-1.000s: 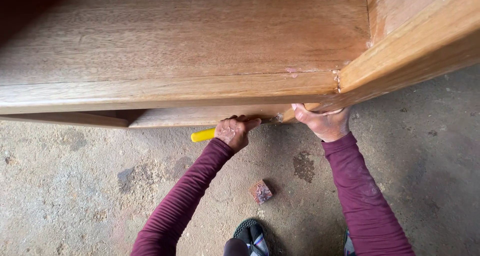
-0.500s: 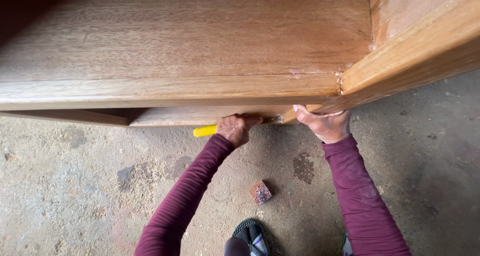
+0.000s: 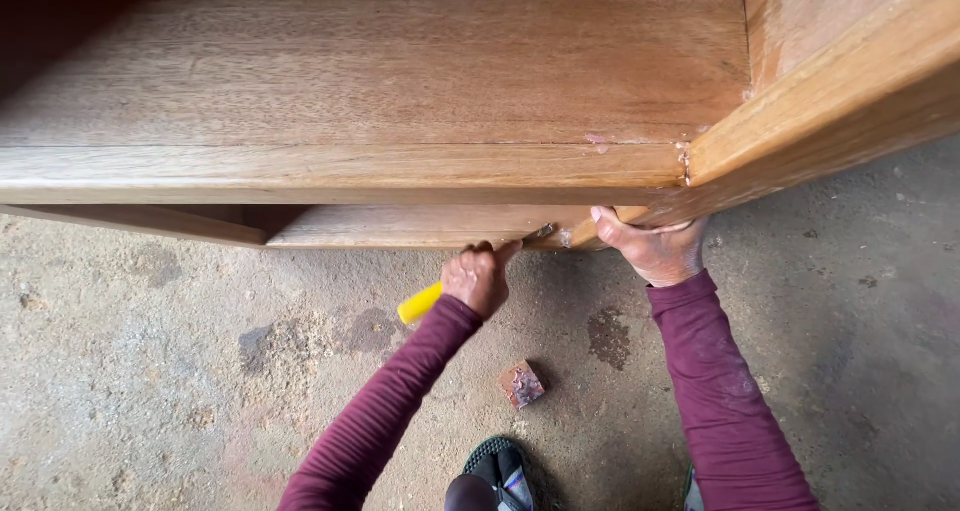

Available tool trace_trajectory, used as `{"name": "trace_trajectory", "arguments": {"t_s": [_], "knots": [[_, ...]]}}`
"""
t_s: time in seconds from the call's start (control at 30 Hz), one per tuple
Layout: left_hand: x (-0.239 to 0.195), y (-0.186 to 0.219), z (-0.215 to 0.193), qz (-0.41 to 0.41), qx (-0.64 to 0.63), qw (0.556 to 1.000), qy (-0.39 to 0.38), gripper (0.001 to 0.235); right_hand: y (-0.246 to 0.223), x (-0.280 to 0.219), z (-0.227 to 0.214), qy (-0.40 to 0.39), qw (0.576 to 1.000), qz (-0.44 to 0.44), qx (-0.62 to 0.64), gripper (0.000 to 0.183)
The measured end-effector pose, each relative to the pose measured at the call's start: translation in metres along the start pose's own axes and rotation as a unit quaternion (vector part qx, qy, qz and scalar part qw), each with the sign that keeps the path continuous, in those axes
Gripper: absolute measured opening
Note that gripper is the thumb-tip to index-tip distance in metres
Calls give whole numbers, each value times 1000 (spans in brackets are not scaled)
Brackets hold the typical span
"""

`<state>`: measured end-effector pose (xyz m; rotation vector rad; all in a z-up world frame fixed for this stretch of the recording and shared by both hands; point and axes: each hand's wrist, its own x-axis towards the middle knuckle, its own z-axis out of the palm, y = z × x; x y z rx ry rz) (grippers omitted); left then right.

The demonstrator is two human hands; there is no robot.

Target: The person kneels beside a wooden cabinet and uses a yellow-handled chisel to scrape dried glue squeeze-out from the interior shelf joints. They periodically clean the chisel blade on a small block held in the other hand and continue scraping along the seams.

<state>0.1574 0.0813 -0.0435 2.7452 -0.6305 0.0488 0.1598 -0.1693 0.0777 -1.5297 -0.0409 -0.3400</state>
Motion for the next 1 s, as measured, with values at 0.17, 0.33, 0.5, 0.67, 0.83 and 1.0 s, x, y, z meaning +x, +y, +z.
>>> {"name": "trace_trajectory", "arguments": {"t_s": [0.17,0.33,0.5,0.67,0.83,1.0], "knots": [[-47,28,26,-54,-127,990,-19,38,8,-2,-3,1,1000,9,-6,55],[-68,58,31,-87,-234,968,7,46,8,-4,-1,-2,999,13,-37,50],[-70,83,16,-161,-283,945,-43,48,3,-6,3,15,999,0,-46,54],[-71,98,27,-130,-275,950,66,48,0,-6,3,2,1000,-1,-26,50],[-61,108,33,-146,-277,948,62,51,-13,-6,10,-4,1000,-14,6,48],[-57,113,69,-237,-327,915,-11,51,2,-8,3,-16,1000,-10,9,44]]}}
